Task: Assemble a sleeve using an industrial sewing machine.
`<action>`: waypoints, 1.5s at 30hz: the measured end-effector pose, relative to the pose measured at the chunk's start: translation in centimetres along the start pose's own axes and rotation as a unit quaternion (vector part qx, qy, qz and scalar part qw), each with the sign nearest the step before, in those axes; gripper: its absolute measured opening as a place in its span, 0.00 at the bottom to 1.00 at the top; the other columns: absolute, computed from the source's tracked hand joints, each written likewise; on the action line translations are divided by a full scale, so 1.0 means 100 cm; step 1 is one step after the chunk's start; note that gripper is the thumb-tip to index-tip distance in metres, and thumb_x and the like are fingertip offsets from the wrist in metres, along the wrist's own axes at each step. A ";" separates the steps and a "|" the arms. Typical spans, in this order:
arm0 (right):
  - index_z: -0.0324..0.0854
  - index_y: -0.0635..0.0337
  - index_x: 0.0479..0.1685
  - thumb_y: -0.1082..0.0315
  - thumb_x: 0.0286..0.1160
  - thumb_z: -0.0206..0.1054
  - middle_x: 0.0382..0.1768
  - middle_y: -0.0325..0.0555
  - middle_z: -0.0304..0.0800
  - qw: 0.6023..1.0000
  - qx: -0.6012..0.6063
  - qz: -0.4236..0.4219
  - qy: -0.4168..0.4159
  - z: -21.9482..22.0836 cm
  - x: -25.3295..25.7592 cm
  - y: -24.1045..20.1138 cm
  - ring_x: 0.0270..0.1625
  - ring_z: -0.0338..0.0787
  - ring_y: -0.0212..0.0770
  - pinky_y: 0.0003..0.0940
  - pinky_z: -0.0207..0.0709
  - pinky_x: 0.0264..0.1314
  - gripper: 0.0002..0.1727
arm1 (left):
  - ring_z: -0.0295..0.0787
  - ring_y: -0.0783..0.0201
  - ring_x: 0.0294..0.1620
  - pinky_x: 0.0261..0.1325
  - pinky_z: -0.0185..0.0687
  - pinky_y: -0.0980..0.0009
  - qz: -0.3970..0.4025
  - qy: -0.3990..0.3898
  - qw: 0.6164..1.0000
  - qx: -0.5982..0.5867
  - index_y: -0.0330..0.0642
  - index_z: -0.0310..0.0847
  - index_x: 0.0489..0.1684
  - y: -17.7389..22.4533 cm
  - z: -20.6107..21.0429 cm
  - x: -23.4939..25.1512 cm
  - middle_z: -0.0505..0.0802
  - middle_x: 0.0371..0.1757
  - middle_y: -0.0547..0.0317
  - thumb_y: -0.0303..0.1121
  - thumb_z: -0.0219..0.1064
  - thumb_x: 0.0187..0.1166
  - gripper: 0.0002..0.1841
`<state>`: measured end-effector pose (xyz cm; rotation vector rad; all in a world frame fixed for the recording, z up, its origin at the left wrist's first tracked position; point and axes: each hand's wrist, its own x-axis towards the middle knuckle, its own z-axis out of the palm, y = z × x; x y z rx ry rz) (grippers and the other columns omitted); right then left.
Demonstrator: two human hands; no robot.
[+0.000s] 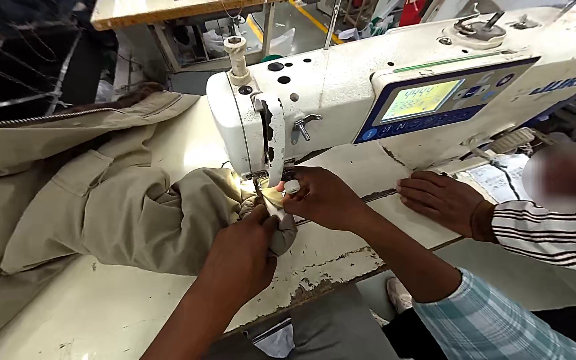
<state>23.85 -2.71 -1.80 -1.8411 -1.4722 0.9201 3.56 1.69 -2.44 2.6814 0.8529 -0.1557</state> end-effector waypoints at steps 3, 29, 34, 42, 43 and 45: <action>0.85 0.50 0.50 0.52 0.70 0.80 0.34 0.30 0.92 0.998 -0.066 0.014 -0.017 0.000 0.002 -0.008 0.34 0.90 0.27 0.32 0.86 0.43 0.17 | 0.92 0.54 0.47 0.43 0.90 0.51 0.001 -0.005 1.000 0.005 0.50 0.88 0.62 -0.001 0.000 0.000 0.88 0.65 0.57 0.39 0.79 0.63 0.24; 0.94 0.50 0.41 0.58 0.72 0.77 0.31 0.37 0.90 0.947 -0.301 -0.088 0.078 0.029 -0.016 -0.013 0.34 0.90 0.38 0.42 0.83 0.35 0.08 | 0.91 0.59 0.41 0.40 0.90 0.59 0.021 0.043 0.999 -0.011 0.52 0.87 0.68 -0.006 0.013 -0.004 0.83 0.69 0.54 0.39 0.79 0.60 0.29; 0.93 0.46 0.32 0.62 0.69 0.74 0.27 0.33 0.86 0.954 -0.237 -0.148 0.112 0.036 -0.013 -0.001 0.30 0.85 0.33 0.36 0.78 0.30 0.04 | 0.91 0.61 0.42 0.40 0.90 0.61 0.025 0.036 0.999 -0.013 0.49 0.88 0.63 -0.007 0.011 -0.004 0.84 0.65 0.56 0.39 0.79 0.61 0.26; 0.95 0.44 0.36 0.61 0.74 0.72 0.26 0.30 0.83 0.977 -0.159 -0.097 0.104 0.041 -0.010 0.006 0.26 0.80 0.30 0.33 0.73 0.27 0.05 | 0.89 0.64 0.38 0.36 0.90 0.64 0.025 0.052 0.998 -0.027 0.51 0.89 0.61 -0.009 0.012 -0.005 0.80 0.68 0.55 0.39 0.80 0.59 0.25; 0.94 0.44 0.36 0.60 0.74 0.72 0.27 0.30 0.83 0.978 -0.159 -0.095 0.098 0.040 -0.010 0.006 0.26 0.80 0.29 0.32 0.73 0.28 0.05 | 0.89 0.65 0.38 0.35 0.90 0.64 0.020 0.051 0.998 -0.029 0.52 0.89 0.60 -0.009 0.012 -0.005 0.79 0.69 0.55 0.39 0.80 0.59 0.24; 0.94 0.44 0.36 0.61 0.75 0.72 0.28 0.31 0.84 0.978 -0.165 -0.094 0.087 0.038 -0.009 0.004 0.28 0.81 0.30 0.33 0.75 0.30 0.05 | 0.89 0.65 0.36 0.35 0.90 0.65 0.016 0.048 0.998 -0.032 0.52 0.89 0.59 -0.008 0.011 -0.005 0.75 0.75 0.54 0.38 0.81 0.59 0.24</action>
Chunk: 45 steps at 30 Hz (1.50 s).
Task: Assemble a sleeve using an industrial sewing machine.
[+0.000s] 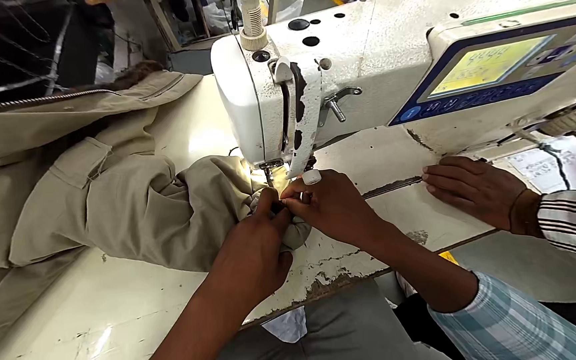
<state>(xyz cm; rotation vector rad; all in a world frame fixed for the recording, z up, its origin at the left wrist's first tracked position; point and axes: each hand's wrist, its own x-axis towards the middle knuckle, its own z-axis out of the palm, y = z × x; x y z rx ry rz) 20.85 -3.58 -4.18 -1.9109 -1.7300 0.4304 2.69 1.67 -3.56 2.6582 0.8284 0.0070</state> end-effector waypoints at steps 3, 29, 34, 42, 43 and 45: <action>0.94 0.47 0.32 0.64 0.72 0.73 0.28 0.34 0.86 1.000 -0.002 -0.012 0.006 0.000 0.001 -0.002 0.29 0.83 0.33 0.36 0.77 0.30 0.05 | 0.92 0.63 0.39 0.37 0.91 0.62 0.006 -0.002 1.000 0.004 0.51 0.89 0.62 0.000 0.000 0.000 0.70 0.86 0.54 0.38 0.81 0.59 0.26; 0.93 0.49 0.51 0.54 0.73 0.69 0.37 0.37 0.83 0.999 -0.037 -0.037 0.004 -0.003 -0.010 0.011 0.28 0.81 0.33 0.34 0.77 0.28 0.15 | 0.90 0.67 0.41 0.37 0.89 0.64 -0.013 0.015 1.000 0.002 0.51 0.89 0.65 0.001 0.000 0.002 0.82 0.70 0.59 0.39 0.81 0.55 0.30; 0.93 0.51 0.40 0.60 0.72 0.72 0.29 0.38 0.87 0.999 -0.030 -0.024 0.025 0.005 0.001 0.011 0.30 0.86 0.37 0.38 0.79 0.31 0.07 | 0.90 0.65 0.41 0.37 0.90 0.63 0.001 0.027 1.000 -0.001 0.48 0.88 0.64 0.000 0.004 0.000 0.82 0.68 0.58 0.39 0.80 0.55 0.30; 0.92 0.51 0.46 0.60 0.79 0.68 0.33 0.39 0.85 0.996 -0.064 -0.021 0.049 0.016 -0.013 0.008 0.30 0.86 0.38 0.37 0.80 0.28 0.09 | 0.92 0.61 0.42 0.37 0.90 0.61 0.041 0.050 0.998 0.022 0.43 0.87 0.66 -0.004 0.007 -0.003 0.84 0.71 0.53 0.39 0.80 0.53 0.32; 0.92 0.52 0.47 0.59 0.80 0.68 0.34 0.40 0.85 0.997 -0.066 -0.025 0.044 0.014 -0.014 0.008 0.31 0.87 0.39 0.37 0.81 0.29 0.10 | 0.92 0.60 0.42 0.37 0.90 0.61 0.039 0.046 0.998 0.022 0.42 0.87 0.66 -0.002 0.006 -0.003 0.84 0.71 0.52 0.38 0.80 0.54 0.33; 0.91 0.53 0.47 0.58 0.78 0.72 0.33 0.39 0.85 0.998 -0.035 -0.028 0.043 0.011 -0.013 0.011 0.29 0.85 0.38 0.37 0.79 0.29 0.10 | 0.92 0.61 0.42 0.38 0.90 0.62 0.032 0.030 0.999 0.017 0.43 0.86 0.68 -0.001 0.004 -0.002 0.83 0.72 0.52 0.38 0.79 0.56 0.33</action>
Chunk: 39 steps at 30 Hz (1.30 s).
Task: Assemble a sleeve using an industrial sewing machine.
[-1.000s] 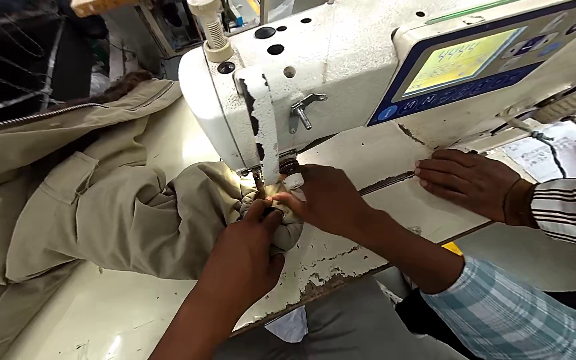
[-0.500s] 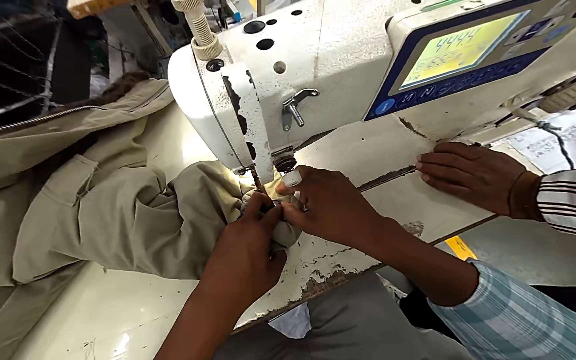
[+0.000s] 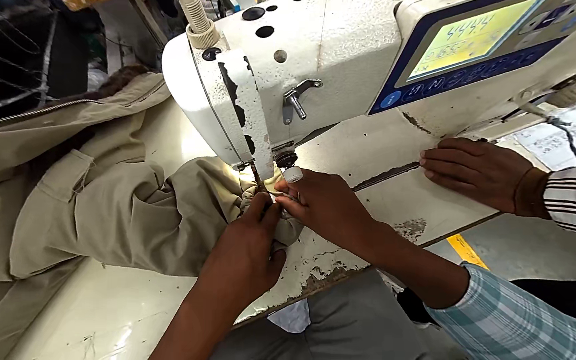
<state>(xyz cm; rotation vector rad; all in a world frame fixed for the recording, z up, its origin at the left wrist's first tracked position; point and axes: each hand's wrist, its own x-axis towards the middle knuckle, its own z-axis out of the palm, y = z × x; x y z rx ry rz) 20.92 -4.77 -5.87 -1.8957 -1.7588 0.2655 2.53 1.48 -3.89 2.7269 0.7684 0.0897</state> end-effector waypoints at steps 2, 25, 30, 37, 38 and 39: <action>0.92 0.52 0.42 0.61 0.73 0.76 0.29 0.37 0.85 0.998 0.051 0.002 0.019 -0.003 0.001 0.002 0.26 0.82 0.34 0.33 0.77 0.28 0.07 | 0.91 0.64 0.41 0.37 0.90 0.64 -0.002 -0.008 1.000 -0.008 0.45 0.87 0.68 -0.001 -0.003 0.000 0.82 0.71 0.55 0.39 0.78 0.56 0.32; 0.86 0.54 0.54 0.50 0.75 0.72 0.28 0.43 0.90 0.998 -0.030 -0.008 0.061 0.002 0.017 0.011 0.31 0.90 0.46 0.45 0.80 0.30 0.19 | 0.91 0.63 0.50 0.41 0.90 0.59 -0.045 -0.022 0.998 -0.022 0.52 0.90 0.62 0.000 -0.005 0.006 0.83 0.75 0.61 0.40 0.79 0.55 0.28; 0.86 0.51 0.54 0.47 0.78 0.69 0.26 0.40 0.86 0.995 -0.092 -0.011 0.036 0.000 0.016 0.009 0.31 0.87 0.46 0.40 0.76 0.28 0.19 | 0.94 0.59 0.44 0.37 0.90 0.55 -0.040 -0.026 0.999 0.023 0.52 0.90 0.63 0.003 -0.006 0.005 0.84 0.76 0.61 0.42 0.78 0.57 0.28; 0.90 0.44 0.58 0.56 0.85 0.65 0.45 0.39 0.89 0.994 -0.097 -0.057 -0.009 0.002 0.013 0.008 0.46 0.85 0.47 0.40 0.77 0.39 0.13 | 0.88 0.52 0.55 0.53 0.84 0.54 0.050 -0.021 0.987 0.151 0.49 0.92 0.56 0.008 -0.013 0.012 0.91 0.65 0.61 0.44 0.80 0.55 0.26; 0.90 0.44 0.58 0.57 0.85 0.65 0.46 0.39 0.88 0.993 -0.105 -0.058 -0.020 0.001 0.013 0.006 0.47 0.85 0.47 0.40 0.77 0.41 0.12 | 0.84 0.52 0.58 0.56 0.79 0.54 0.061 -0.014 0.983 0.171 0.51 0.93 0.56 0.007 -0.014 0.012 0.92 0.64 0.63 0.46 0.80 0.54 0.26; 0.91 0.44 0.57 0.58 0.85 0.65 0.47 0.39 0.88 0.992 -0.107 -0.058 -0.027 0.000 0.014 0.005 0.47 0.85 0.47 0.39 0.77 0.41 0.12 | 0.82 0.52 0.60 0.58 0.74 0.53 0.071 -0.010 0.980 0.187 0.53 0.93 0.55 0.006 -0.015 0.013 0.92 0.64 0.65 0.48 0.79 0.54 0.26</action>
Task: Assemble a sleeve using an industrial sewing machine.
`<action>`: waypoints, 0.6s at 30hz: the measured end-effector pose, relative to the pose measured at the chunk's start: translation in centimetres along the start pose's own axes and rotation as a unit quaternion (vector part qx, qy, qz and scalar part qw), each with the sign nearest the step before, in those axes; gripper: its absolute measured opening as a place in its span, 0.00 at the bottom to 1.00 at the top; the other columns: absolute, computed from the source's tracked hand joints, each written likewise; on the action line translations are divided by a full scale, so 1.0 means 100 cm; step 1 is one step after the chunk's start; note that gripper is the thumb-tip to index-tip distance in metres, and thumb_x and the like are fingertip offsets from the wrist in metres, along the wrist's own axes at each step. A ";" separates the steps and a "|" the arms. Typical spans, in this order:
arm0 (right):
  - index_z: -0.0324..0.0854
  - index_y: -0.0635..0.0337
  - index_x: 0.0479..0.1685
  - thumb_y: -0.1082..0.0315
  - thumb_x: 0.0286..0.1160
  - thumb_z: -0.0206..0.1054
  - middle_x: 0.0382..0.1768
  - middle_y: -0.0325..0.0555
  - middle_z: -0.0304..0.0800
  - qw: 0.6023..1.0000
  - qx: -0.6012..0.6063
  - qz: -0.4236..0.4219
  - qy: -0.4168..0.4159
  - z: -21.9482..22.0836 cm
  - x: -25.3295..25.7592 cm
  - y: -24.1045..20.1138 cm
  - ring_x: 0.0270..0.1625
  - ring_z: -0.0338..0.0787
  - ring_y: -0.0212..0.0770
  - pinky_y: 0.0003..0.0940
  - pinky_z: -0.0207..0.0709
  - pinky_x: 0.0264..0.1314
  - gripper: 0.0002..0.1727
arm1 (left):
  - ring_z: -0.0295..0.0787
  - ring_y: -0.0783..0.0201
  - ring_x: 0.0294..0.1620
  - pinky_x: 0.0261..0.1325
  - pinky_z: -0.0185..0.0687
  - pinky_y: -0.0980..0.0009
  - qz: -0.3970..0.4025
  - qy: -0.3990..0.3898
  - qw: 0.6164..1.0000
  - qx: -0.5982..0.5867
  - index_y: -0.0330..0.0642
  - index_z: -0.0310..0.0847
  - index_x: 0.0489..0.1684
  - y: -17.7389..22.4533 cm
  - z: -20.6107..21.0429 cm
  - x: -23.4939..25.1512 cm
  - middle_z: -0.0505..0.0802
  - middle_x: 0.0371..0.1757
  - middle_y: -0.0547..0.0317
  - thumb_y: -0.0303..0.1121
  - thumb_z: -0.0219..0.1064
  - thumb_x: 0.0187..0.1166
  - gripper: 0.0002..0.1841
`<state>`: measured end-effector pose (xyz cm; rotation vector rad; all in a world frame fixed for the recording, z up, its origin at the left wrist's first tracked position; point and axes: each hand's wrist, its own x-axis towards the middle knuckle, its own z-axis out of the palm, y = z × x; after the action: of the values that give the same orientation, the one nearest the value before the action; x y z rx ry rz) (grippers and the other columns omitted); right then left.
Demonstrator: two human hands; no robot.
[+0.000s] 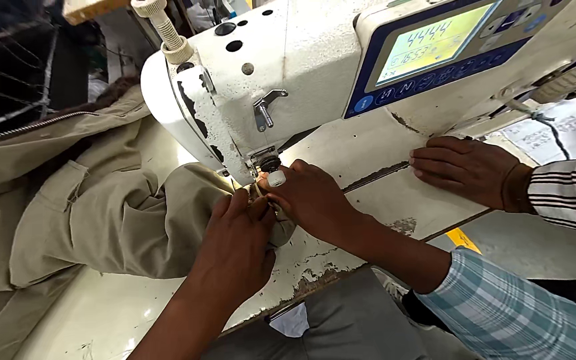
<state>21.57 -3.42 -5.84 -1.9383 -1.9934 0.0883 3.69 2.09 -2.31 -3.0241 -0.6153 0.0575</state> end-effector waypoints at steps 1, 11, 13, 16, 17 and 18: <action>0.91 0.44 0.56 0.58 0.84 0.65 0.47 0.39 0.88 1.000 -0.001 -0.003 -0.001 -0.001 0.001 0.000 0.47 0.85 0.47 0.39 0.77 0.41 0.11 | 0.80 0.51 0.61 0.58 0.70 0.50 0.011 0.007 1.000 0.007 0.54 0.94 0.54 -0.003 0.000 -0.001 0.92 0.64 0.66 0.50 0.78 0.54 0.26; 0.90 0.44 0.56 0.55 0.83 0.65 0.50 0.39 0.86 0.997 0.072 0.009 0.011 0.006 -0.001 0.007 0.47 0.84 0.44 0.40 0.76 0.44 0.12 | 0.78 0.58 0.78 0.78 0.64 0.36 0.062 0.020 0.991 -0.119 0.61 0.92 0.54 -0.035 0.014 -0.002 0.89 0.69 0.68 0.57 0.67 0.60 0.25; 0.91 0.44 0.56 0.55 0.84 0.64 0.53 0.39 0.87 0.998 0.058 0.007 0.002 0.004 -0.002 0.005 0.49 0.83 0.44 0.39 0.74 0.43 0.12 | 0.81 0.63 0.72 0.74 0.69 0.41 0.044 0.024 0.988 -0.144 0.62 0.92 0.55 -0.036 0.017 -0.004 0.89 0.67 0.70 0.58 0.67 0.60 0.25; 0.91 0.43 0.58 0.57 0.84 0.64 0.56 0.38 0.87 0.999 0.049 0.010 -0.004 0.001 -0.001 0.003 0.50 0.83 0.44 0.39 0.74 0.44 0.13 | 0.84 0.66 0.67 0.67 0.75 0.47 0.038 0.032 0.986 -0.159 0.63 0.92 0.54 -0.037 0.020 -0.005 0.89 0.66 0.72 0.58 0.67 0.60 0.24; 0.91 0.44 0.58 0.58 0.83 0.65 0.55 0.38 0.87 0.999 0.051 0.013 0.002 0.001 -0.001 0.002 0.49 0.83 0.44 0.39 0.74 0.43 0.13 | 0.85 0.66 0.66 0.66 0.76 0.49 0.037 0.035 0.986 -0.162 0.63 0.93 0.53 -0.037 0.020 -0.005 0.90 0.66 0.71 0.58 0.67 0.59 0.24; 0.91 0.45 0.56 0.59 0.81 0.66 0.53 0.38 0.87 0.998 0.055 0.014 0.010 0.002 0.000 0.002 0.48 0.83 0.45 0.40 0.74 0.42 0.12 | 0.86 0.66 0.65 0.64 0.79 0.51 0.036 0.038 0.986 -0.161 0.62 0.93 0.53 -0.038 0.020 -0.004 0.90 0.65 0.71 0.57 0.66 0.59 0.24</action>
<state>21.68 -3.42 -6.04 -1.8910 -1.9070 0.1797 1.74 5.48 -4.03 -3.3400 -0.5567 -0.1704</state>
